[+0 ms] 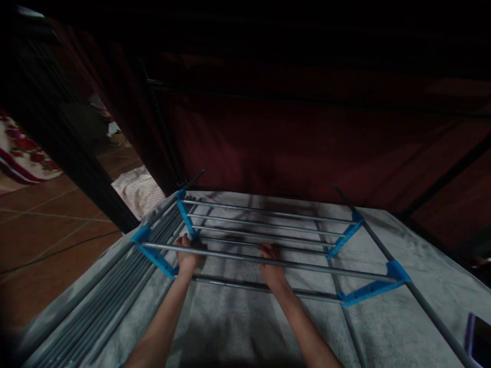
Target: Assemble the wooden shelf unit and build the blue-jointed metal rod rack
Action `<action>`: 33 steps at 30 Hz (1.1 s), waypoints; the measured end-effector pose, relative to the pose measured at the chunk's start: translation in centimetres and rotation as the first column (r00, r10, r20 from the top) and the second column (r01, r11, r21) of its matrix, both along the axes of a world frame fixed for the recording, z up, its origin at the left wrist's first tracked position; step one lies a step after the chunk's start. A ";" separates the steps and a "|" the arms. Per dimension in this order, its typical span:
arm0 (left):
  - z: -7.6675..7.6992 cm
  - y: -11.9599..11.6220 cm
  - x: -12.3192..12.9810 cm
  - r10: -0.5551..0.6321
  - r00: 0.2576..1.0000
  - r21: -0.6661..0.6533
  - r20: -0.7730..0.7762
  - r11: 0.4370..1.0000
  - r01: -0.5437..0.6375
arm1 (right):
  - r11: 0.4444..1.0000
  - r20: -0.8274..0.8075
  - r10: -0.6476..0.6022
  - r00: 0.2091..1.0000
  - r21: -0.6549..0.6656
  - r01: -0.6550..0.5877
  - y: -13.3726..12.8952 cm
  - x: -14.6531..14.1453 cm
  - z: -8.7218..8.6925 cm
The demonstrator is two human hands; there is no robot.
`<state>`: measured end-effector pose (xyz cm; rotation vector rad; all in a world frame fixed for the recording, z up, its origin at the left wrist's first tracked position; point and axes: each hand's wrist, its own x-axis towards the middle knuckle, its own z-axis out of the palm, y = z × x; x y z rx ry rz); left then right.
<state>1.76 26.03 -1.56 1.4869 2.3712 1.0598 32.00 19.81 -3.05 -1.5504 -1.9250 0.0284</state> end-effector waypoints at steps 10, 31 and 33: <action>-1.1 2.6 -1.7 -0.024 0.990 -0.241 -0.136 0.971 -0.009 | 0.997 0.296 0.043 0.954 -0.074 -0.022 5.4 -1.6 -3.0; -0.7 2.9 -1.4 0.001 0.985 -0.300 -0.174 0.952 -0.054 | 0.993 0.191 0.103 0.976 -0.074 -0.091 5.3 -1.0 -2.5; -0.8 2.9 -1.4 -0.004 0.985 -0.297 -0.173 0.954 -0.048 | 0.993 0.200 0.103 0.974 -0.069 -0.091 5.3 -1.0 -2.6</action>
